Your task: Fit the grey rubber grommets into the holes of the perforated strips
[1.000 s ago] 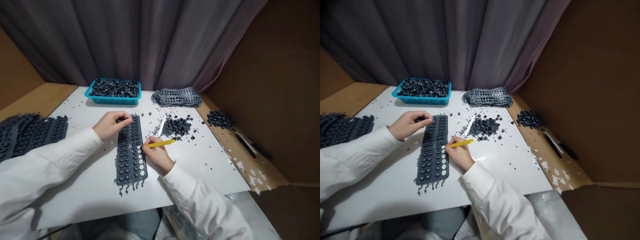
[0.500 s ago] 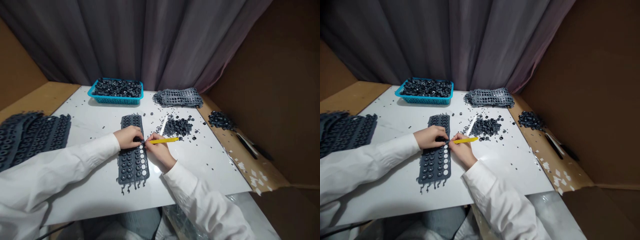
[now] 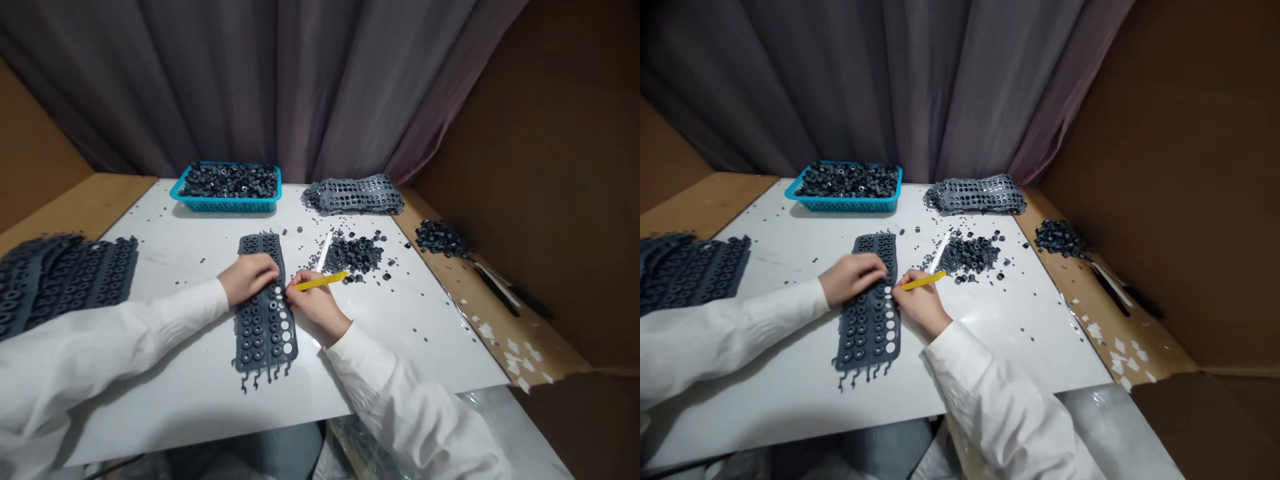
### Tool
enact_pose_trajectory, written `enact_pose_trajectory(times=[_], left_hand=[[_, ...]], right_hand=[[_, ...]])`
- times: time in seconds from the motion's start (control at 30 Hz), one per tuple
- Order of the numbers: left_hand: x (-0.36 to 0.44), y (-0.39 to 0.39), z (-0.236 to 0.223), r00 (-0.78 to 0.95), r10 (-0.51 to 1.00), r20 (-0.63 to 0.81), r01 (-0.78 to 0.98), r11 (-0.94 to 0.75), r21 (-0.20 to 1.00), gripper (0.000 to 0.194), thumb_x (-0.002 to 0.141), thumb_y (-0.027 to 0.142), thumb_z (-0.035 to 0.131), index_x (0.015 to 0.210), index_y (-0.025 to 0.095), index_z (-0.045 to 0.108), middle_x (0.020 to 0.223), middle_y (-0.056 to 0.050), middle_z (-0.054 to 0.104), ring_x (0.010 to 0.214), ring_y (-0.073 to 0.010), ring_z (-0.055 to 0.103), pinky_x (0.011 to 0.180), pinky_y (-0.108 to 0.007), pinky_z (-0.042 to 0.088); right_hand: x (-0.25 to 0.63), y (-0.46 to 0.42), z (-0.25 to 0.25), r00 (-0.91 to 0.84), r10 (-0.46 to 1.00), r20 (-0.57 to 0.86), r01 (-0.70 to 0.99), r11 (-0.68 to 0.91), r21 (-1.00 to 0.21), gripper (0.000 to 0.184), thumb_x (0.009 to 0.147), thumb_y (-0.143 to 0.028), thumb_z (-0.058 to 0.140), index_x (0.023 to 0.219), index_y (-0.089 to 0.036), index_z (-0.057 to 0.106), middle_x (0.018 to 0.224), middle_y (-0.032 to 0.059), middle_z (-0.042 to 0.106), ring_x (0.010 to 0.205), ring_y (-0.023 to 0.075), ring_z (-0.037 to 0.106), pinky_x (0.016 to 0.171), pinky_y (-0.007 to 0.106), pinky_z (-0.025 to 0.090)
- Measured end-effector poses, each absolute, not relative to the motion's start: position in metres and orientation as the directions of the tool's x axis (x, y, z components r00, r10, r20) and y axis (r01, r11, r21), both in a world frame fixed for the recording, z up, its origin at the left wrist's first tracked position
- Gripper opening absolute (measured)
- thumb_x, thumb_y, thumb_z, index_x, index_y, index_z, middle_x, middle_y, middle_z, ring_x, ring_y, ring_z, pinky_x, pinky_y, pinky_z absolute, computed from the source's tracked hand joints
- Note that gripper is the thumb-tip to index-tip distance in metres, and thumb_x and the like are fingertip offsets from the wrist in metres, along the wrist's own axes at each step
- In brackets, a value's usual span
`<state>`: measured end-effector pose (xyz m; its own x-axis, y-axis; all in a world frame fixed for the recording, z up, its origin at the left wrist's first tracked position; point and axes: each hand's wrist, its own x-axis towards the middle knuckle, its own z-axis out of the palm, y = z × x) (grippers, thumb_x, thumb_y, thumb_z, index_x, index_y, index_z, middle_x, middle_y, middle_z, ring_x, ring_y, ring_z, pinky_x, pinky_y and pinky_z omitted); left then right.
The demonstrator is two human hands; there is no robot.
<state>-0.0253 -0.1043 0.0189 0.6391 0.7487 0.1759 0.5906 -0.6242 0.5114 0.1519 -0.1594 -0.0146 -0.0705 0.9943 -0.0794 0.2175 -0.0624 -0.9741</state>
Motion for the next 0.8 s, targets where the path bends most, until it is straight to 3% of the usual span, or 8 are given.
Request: enact_pose_trajectory(times=[0.1, 0.17, 0.4, 0.57, 0.8], left_hand=[[-0.038, -0.093, 0.032, 0.370, 0.913, 0.171, 0.594, -0.374, 0.712, 0.028, 0.083, 0.040, 0.048, 0.086, 0.015, 0.061, 0.086, -0.004, 0.065, 0.083, -0.0190, 0.058, 0.079, -0.031, 0.045], [-0.041, -0.090, 0.037, 0.427, 0.901, 0.076, 0.580, -0.337, 0.742, 0.029, 0.080, 0.041, 0.051, 0.087, 0.015, 0.062, 0.086, -0.004, 0.066, 0.083, -0.0192, 0.058, 0.078, -0.030, 0.045], [-0.026, -0.094, 0.023, 0.784, 0.617, 0.069, 0.508, -0.702, 0.499, 0.025, 0.081, 0.024, 0.049, 0.097, 0.016, 0.067, 0.084, -0.007, 0.060, 0.079, -0.0173, 0.058, 0.076, -0.028, 0.044], [-0.019, -0.085, 0.020, 0.843, 0.537, -0.017, 0.507, -0.784, 0.359, 0.024, 0.080, 0.024, 0.053, 0.096, 0.015, 0.068, 0.081, -0.007, 0.057, 0.074, -0.0173, 0.057, 0.070, -0.026, 0.044], [-0.014, -0.083, 0.023, 0.863, 0.495, -0.099, 0.500, -0.815, 0.292, 0.021, 0.077, 0.024, 0.059, 0.093, 0.015, 0.068, 0.084, -0.008, 0.060, 0.077, -0.0186, 0.059, 0.072, -0.026, 0.044]], right_hand=[[0.152, -0.159, -0.016, -0.085, 0.991, -0.102, 0.172, -0.086, -0.981, 0.004, 0.063, -0.018, 0.053, 0.063, -0.018, 0.049, 0.050, -0.0041, 0.054, 0.044, 0.0104, 0.052, 0.045, 0.021, 0.040], [0.153, -0.157, -0.015, -0.078, 0.992, -0.096, 0.113, -0.087, -0.990, 0.005, 0.063, -0.019, 0.054, 0.063, -0.018, 0.049, 0.052, -0.0036, 0.055, 0.045, 0.0106, 0.052, 0.046, 0.021, 0.040], [0.156, -0.149, -0.016, -0.019, 1.000, -0.020, 0.079, -0.018, -0.997, 0.007, 0.066, -0.022, 0.055, 0.064, -0.019, 0.050, 0.053, -0.0035, 0.057, 0.045, 0.0106, 0.051, 0.049, 0.023, 0.042], [0.154, -0.150, -0.019, -0.042, 0.999, -0.012, 0.161, -0.005, -0.987, 0.004, 0.067, -0.022, 0.053, 0.065, -0.018, 0.052, 0.056, -0.0028, 0.058, 0.048, 0.0103, 0.052, 0.050, 0.022, 0.041], [0.152, -0.148, -0.016, -0.030, 0.998, -0.053, 0.151, -0.048, -0.987, 0.005, 0.066, -0.021, 0.054, 0.063, -0.018, 0.050, 0.053, -0.0025, 0.057, 0.046, 0.0106, 0.051, 0.048, 0.022, 0.040]])
